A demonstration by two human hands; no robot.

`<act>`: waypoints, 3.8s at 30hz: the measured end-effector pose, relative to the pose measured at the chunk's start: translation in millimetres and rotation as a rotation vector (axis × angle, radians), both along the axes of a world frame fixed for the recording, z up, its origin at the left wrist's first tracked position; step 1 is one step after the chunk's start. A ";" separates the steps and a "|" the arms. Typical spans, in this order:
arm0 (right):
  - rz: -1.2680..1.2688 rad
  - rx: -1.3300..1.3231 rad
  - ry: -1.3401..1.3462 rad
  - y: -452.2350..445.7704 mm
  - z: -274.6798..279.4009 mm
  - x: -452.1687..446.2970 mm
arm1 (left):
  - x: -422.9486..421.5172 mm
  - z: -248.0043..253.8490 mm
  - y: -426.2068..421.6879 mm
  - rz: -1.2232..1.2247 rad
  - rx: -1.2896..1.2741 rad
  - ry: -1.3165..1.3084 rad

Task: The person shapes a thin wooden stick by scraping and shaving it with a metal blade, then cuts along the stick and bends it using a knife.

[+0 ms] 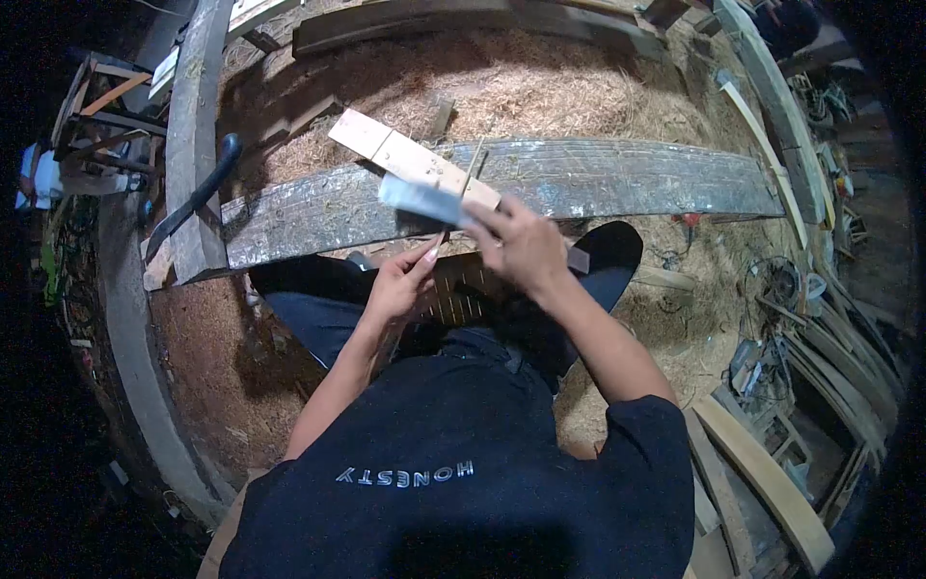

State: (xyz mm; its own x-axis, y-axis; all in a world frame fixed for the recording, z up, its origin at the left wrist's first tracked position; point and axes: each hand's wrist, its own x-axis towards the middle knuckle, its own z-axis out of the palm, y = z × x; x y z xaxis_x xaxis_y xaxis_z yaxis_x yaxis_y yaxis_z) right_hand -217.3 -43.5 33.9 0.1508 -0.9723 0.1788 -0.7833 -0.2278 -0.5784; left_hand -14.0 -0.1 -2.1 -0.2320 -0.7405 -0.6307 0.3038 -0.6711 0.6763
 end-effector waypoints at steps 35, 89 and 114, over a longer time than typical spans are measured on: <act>0.070 0.095 0.073 3.2 1.0 -2.1 | -2.0 7.0 5.2 0.009 0.009 -0.084; -0.391 0.450 -0.884 -23.2 -3.0 -39.6 | 27.4 15.2 1.8 -0.250 -0.068 -0.128; 0.103 0.216 -0.386 45.2 6.1 -8.5 | 3.8 22.2 1.9 -0.199 -0.156 -0.235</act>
